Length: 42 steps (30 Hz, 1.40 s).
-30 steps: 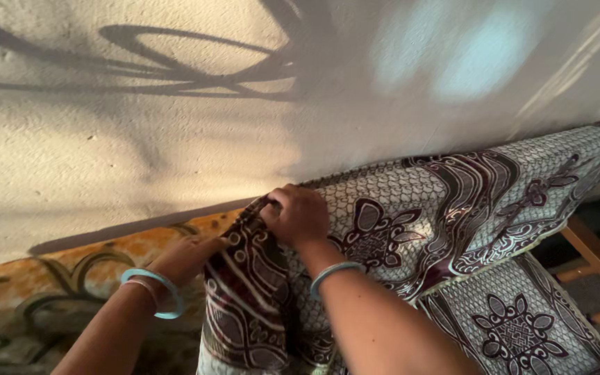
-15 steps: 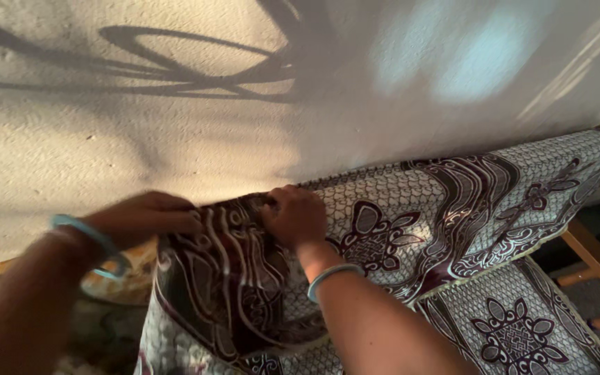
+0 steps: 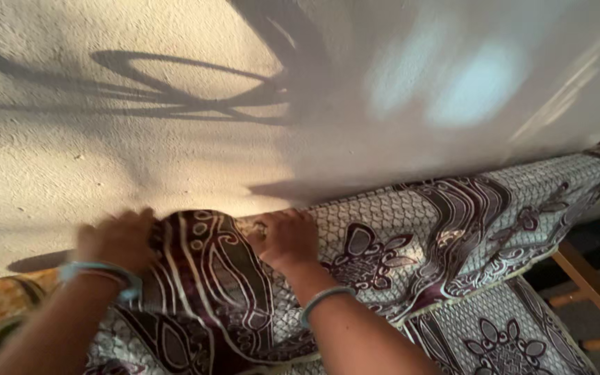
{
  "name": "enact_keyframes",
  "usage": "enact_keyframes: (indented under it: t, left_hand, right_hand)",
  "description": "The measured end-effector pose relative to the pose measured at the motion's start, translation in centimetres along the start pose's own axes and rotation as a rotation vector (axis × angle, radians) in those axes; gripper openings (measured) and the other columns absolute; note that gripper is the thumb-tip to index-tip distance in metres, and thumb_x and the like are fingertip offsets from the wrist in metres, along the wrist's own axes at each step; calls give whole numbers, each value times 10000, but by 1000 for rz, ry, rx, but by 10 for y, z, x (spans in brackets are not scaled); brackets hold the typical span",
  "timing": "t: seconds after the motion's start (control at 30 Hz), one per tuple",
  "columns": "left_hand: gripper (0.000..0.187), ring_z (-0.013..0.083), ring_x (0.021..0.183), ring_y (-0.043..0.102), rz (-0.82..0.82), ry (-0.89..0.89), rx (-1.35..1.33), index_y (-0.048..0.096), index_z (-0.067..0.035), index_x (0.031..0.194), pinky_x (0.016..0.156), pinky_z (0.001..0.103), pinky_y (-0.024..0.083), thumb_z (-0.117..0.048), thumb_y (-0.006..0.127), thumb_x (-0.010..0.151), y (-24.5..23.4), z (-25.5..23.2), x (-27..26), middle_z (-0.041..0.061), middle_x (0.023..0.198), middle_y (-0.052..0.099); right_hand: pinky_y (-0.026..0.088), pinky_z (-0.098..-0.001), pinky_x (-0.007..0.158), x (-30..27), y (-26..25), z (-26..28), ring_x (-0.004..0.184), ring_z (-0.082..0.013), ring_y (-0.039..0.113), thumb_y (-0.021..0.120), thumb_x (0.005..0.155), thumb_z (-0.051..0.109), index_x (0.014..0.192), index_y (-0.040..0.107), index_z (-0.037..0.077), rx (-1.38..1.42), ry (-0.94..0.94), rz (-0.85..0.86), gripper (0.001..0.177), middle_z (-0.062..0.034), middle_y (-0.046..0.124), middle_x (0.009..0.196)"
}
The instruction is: The person folds a patterned cloth by hand on a wooden chair. They repeatedly fold the cloth in half and smooth the edges to align the pattern, continuing the process until the cloth is compacted into a smaller bundle.
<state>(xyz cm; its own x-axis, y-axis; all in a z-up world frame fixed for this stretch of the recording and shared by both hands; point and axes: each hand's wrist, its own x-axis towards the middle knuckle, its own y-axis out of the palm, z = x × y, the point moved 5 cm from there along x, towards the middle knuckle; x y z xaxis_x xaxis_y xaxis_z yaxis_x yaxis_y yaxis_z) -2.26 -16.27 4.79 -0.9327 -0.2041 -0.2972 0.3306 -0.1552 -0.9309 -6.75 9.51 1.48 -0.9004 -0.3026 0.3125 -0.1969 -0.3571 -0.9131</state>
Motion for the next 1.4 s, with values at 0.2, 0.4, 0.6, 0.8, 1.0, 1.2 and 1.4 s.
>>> enact_keyframes:
  t: [0.2,0.4,0.6,0.8,1.0,1.2,1.4]
  left_hand:
    - [192,295,1432,468,-427,192,86,519,-263,1128,1153,621,318,-386,511,980,-13,-64,-4,71,1560,473]
    - [585,346,1268,606,-125,36,-384,499,-182,1459,1131,595,365,-557,359,1033,2,-92,36,178,1373,632]
    - [718,242,1238,676,161,-54,-405,701,-273,1318,1098,503,482,-807,462,902,13,-89,59,25,1313,727]
    - [448,191,1048,754,-90,46,-428,687,-255,1248,887,373,610,-588,601,961,-11,-107,57,9,1128,772]
    - [273,214,1039,736,-79,42,-274,664,-238,1214,838,382,614,-417,560,1036,-9,-99,68,11,1147,755]
    - [311,195,975,760,-149,205,14,605,-225,1330,807,331,635,-198,612,1020,-11,-121,58,94,1179,729]
    - [268,297,1049,726,-166,272,-427,625,-220,1239,900,432,586,-326,472,1047,8,-153,49,107,1146,734]
  right_hand:
    - [465,-530,935,1,-5,2,980,-322,677,548,822,395,974,732,98,-3,-9,-38,381,-120,749,964]
    - [481,-536,897,1,-9,4,886,-340,680,496,834,427,945,738,131,71,-5,-101,399,-140,740,890]
    - [488,-532,911,2,-5,-1,868,-353,674,451,874,457,876,734,135,84,-35,-165,429,-122,750,891]
    - [472,-550,875,2,-12,2,902,-356,675,517,899,441,920,733,101,87,-92,-257,404,-144,740,923]
    - [489,-505,860,3,-6,-3,870,-325,670,493,906,393,943,745,78,113,-43,-224,406,-152,734,929]
    - [490,-492,877,7,-14,4,830,-317,682,515,832,357,805,752,89,85,21,-95,359,-131,737,840]
    - [481,-502,831,4,-23,9,824,-322,688,501,872,304,830,752,112,103,-45,-197,319,-124,738,830]
